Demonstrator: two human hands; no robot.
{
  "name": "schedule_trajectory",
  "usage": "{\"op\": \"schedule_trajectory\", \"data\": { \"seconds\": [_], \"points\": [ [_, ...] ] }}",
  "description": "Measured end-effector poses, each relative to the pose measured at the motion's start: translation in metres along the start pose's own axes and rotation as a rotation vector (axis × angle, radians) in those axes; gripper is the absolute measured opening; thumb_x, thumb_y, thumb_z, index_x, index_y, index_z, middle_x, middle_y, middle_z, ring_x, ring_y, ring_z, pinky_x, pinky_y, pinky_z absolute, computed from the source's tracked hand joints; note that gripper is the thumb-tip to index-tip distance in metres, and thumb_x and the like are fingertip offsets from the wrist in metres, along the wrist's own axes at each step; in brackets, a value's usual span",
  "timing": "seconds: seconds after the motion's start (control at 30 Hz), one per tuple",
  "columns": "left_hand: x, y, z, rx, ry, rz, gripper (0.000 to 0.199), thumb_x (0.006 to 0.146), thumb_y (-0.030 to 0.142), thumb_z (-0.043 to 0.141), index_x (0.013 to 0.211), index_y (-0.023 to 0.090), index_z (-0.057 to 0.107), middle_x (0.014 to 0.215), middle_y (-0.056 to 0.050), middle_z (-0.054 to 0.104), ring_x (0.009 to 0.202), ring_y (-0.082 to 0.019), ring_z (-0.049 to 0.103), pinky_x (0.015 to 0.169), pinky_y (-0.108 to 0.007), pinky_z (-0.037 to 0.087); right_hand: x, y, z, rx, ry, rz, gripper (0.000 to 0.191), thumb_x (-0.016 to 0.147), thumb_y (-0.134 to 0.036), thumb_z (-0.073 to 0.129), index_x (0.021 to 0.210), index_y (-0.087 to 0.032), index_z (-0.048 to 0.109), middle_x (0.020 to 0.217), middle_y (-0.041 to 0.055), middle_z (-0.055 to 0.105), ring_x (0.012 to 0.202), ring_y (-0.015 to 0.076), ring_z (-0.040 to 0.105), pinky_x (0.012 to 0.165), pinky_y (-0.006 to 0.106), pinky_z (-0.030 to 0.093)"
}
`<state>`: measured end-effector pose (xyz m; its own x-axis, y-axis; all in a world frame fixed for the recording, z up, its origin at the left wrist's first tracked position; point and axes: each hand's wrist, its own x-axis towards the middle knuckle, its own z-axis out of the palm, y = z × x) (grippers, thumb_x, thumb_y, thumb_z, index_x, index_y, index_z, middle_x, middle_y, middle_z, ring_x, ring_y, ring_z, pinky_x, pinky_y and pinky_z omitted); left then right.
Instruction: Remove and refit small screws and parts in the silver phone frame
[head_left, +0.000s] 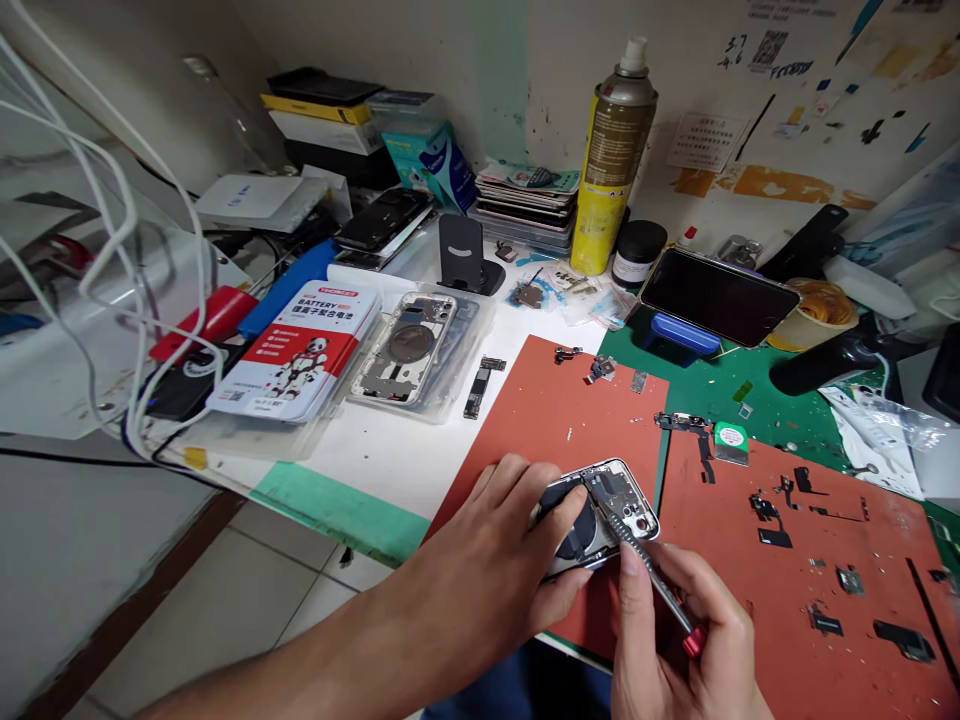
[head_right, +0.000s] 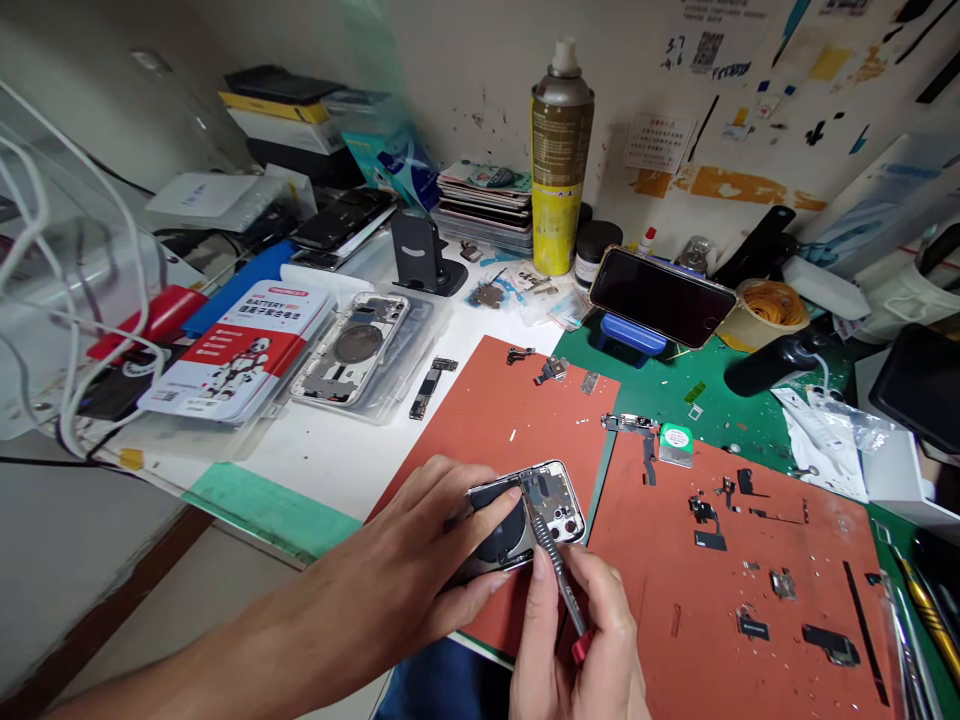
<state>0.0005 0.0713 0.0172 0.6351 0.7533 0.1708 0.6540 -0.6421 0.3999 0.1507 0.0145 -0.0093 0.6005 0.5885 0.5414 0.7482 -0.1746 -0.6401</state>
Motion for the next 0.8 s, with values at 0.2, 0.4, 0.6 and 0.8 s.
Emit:
{"op": "schedule_trajectory", "data": {
  "seconds": [0.2, 0.4, 0.6, 0.8],
  "points": [
    [0.008, 0.001, -0.017, 0.011, -0.135, 0.006, 0.039, 0.108, 0.031, 0.054, 0.146, 0.021, 0.048, 0.122, -0.012, 0.061, 0.108, -0.03, 0.058, 0.096, -0.054, 0.058, 0.003, 0.004, -0.001, 0.087, -0.048, -0.223, 0.013, 0.096, -0.029, 0.079, 0.1, -0.018, 0.073, 0.083, 0.0027, 0.077, 0.063, 0.0133, 0.072, 0.057, 0.022, 0.056],
    [0.009, -0.003, -0.019, 0.073, -0.128, 0.105, 0.04, 0.109, 0.029, 0.053, 0.143, 0.009, 0.048, 0.123, -0.017, 0.062, 0.111, -0.032, 0.057, 0.104, -0.06, 0.055, 0.011, 0.004, -0.004, 0.027, -0.108, -0.356, 0.011, 0.1, -0.026, 0.074, 0.093, -0.021, 0.068, 0.068, -0.0028, 0.067, 0.051, 0.0101, 0.061, 0.052, 0.022, 0.049],
    [0.009, -0.004, -0.021, 0.051, -0.11, 0.111, 0.038, 0.109, 0.028, 0.055, 0.144, 0.016, 0.049, 0.126, -0.014, 0.061, 0.113, -0.03, 0.056, 0.11, -0.055, 0.054, 0.016, 0.005, -0.003, 0.151, -0.19, -0.36, 0.008, 0.1, -0.019, 0.071, 0.106, -0.019, 0.065, 0.085, 0.0019, 0.074, 0.066, 0.0126, 0.07, 0.06, 0.023, 0.056],
    [0.008, -0.005, -0.02, 0.047, -0.127, 0.088, 0.042, 0.109, 0.03, 0.053, 0.148, 0.014, 0.047, 0.127, -0.016, 0.06, 0.115, -0.031, 0.056, 0.112, -0.057, 0.053, 0.013, 0.01, -0.003, 0.171, -0.181, -0.337, 0.01, 0.096, -0.016, 0.076, 0.099, -0.019, 0.066, 0.079, -0.0014, 0.07, 0.061, 0.0094, 0.064, 0.062, 0.022, 0.056]
  ]
}}
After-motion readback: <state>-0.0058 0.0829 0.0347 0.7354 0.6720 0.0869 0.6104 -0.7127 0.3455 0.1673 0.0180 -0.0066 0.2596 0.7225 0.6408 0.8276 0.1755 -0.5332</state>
